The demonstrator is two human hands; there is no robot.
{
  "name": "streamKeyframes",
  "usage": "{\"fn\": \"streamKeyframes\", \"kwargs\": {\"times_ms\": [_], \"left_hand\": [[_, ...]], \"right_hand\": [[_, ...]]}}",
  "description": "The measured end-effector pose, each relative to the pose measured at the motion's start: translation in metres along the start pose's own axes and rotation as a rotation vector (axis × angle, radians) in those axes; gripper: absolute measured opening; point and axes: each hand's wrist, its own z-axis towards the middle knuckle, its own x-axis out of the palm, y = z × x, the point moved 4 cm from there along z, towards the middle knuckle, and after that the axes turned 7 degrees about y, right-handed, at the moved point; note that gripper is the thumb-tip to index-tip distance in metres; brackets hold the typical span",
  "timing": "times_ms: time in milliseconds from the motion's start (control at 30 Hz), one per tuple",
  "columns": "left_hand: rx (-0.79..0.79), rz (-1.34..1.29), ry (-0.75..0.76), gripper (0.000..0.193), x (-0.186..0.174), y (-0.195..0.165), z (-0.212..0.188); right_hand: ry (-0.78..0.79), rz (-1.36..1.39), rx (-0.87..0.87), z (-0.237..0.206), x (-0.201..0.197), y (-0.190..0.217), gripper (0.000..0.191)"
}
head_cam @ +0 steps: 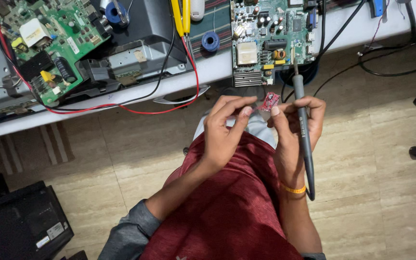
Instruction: The person holds a soldering iron and solders a small red circuit board, repeatedly touching the iron to its components while steadying the board with the other hand. They then set the board on the workbench, lift a larger green circuit board, and probe it with multimeter test leads.
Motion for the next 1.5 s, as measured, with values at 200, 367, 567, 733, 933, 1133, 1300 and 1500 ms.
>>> {"fn": "streamKeyframes", "kwargs": {"times_ms": [200,367,567,733,933,1133,1300,1500], "left_hand": [[0.169,0.237,0.085,0.026,-0.005,-0.025,0.008],[0.058,0.235,0.171,0.016,-0.011,-0.015,0.012],[-0.072,0.076,0.206,0.017,-0.015,-0.006,0.016],[-0.006,0.148,0.235,0.015,-0.014,-0.018,0.016],[0.028,0.163,0.245,0.012,-0.009,-0.027,0.008],[-0.14,-0.284,0.175,0.013,0.002,-0.003,0.002],[-0.228,-0.694,0.169,0.012,0.004,0.014,0.006],[-0.2,-0.776,0.158,0.015,0.0,0.017,0.01]], "right_hand": [[0.023,-0.012,0.042,0.0,0.003,-0.002,0.037],[0.04,-0.016,0.068,0.001,0.003,-0.002,0.035],[0.045,0.001,0.057,0.003,0.003,-0.001,0.036],[0.04,-0.134,0.036,-0.009,0.003,0.009,0.035],[-0.036,-0.289,-0.036,-0.024,0.0,0.018,0.038],[-0.048,-0.307,-0.02,-0.027,-0.004,0.017,0.036],[0.034,-0.152,-0.05,-0.016,0.005,0.014,0.034],[0.064,-0.144,-0.044,-0.001,0.012,0.009,0.036]]}}
